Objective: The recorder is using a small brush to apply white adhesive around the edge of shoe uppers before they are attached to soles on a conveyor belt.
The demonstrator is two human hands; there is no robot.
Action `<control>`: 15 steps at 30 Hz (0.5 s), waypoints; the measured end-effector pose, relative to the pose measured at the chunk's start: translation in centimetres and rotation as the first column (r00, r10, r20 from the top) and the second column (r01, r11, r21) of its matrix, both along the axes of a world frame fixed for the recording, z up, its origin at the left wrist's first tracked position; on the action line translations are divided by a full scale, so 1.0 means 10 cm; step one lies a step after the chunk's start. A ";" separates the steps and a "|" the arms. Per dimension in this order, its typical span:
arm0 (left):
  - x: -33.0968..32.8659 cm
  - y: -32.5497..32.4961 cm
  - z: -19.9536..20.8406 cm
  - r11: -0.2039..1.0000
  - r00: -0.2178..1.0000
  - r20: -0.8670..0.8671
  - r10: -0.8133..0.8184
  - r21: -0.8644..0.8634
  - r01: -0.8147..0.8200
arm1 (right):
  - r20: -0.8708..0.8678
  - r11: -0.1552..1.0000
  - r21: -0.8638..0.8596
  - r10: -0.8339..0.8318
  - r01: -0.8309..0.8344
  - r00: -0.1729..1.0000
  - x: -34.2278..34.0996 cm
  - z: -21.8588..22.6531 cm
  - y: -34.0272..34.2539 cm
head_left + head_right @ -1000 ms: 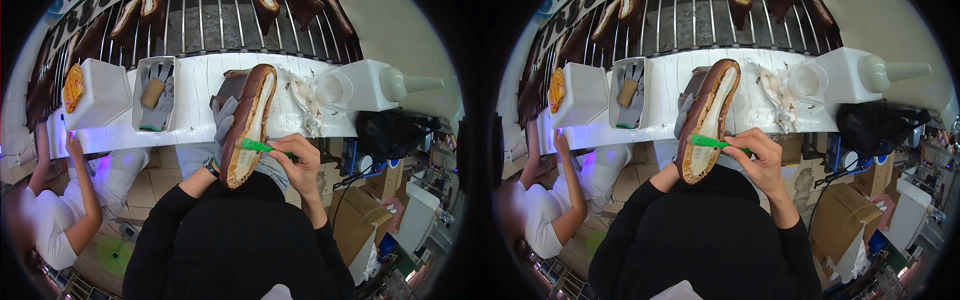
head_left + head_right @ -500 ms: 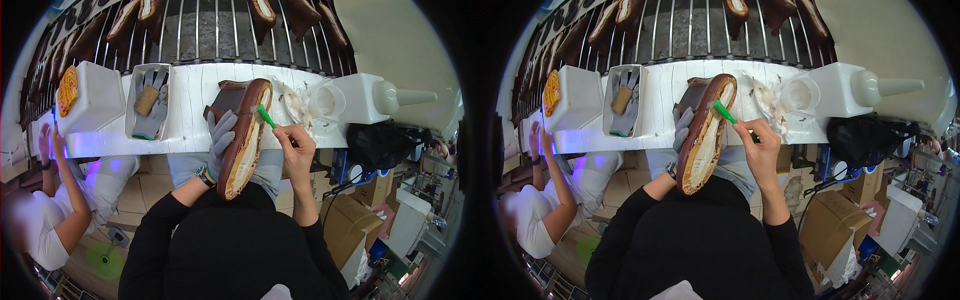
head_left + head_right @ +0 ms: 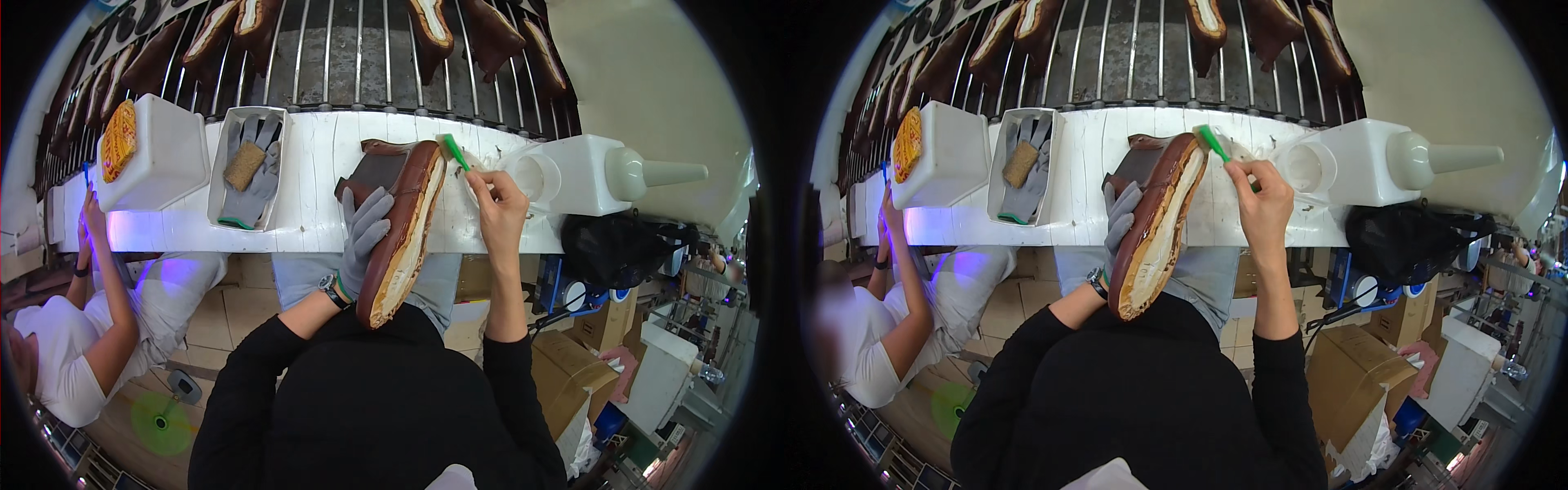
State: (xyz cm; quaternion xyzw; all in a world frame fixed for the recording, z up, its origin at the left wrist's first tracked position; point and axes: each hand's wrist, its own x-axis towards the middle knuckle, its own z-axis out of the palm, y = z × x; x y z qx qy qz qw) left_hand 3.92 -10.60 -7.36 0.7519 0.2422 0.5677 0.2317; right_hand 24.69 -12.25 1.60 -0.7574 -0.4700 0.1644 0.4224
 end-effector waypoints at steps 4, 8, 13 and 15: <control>0.00 0.01 -0.03 1.000 0.999 0.045 0.010 0.004 -0.010 | -0.225 0.980 -0.069 0.167 -0.187 0.960 -0.10 0.19 -0.29; 0.01 0.05 -0.04 0.999 0.998 0.061 0.017 0.034 -0.020 | -0.199 0.987 -0.025 0.151 -0.159 0.968 -0.15 0.19 -0.28; 0.04 0.02 -0.23 0.999 0.995 0.092 0.027 0.043 -0.031 | -0.074 0.999 -0.024 -0.046 0.044 0.996 0.01 0.02 0.08; 0.03 -0.03 -0.43 0.999 0.994 0.095 0.051 -0.019 -0.050 | -0.118 1.000 -0.022 -0.010 0.007 0.993 0.03 -0.02 0.09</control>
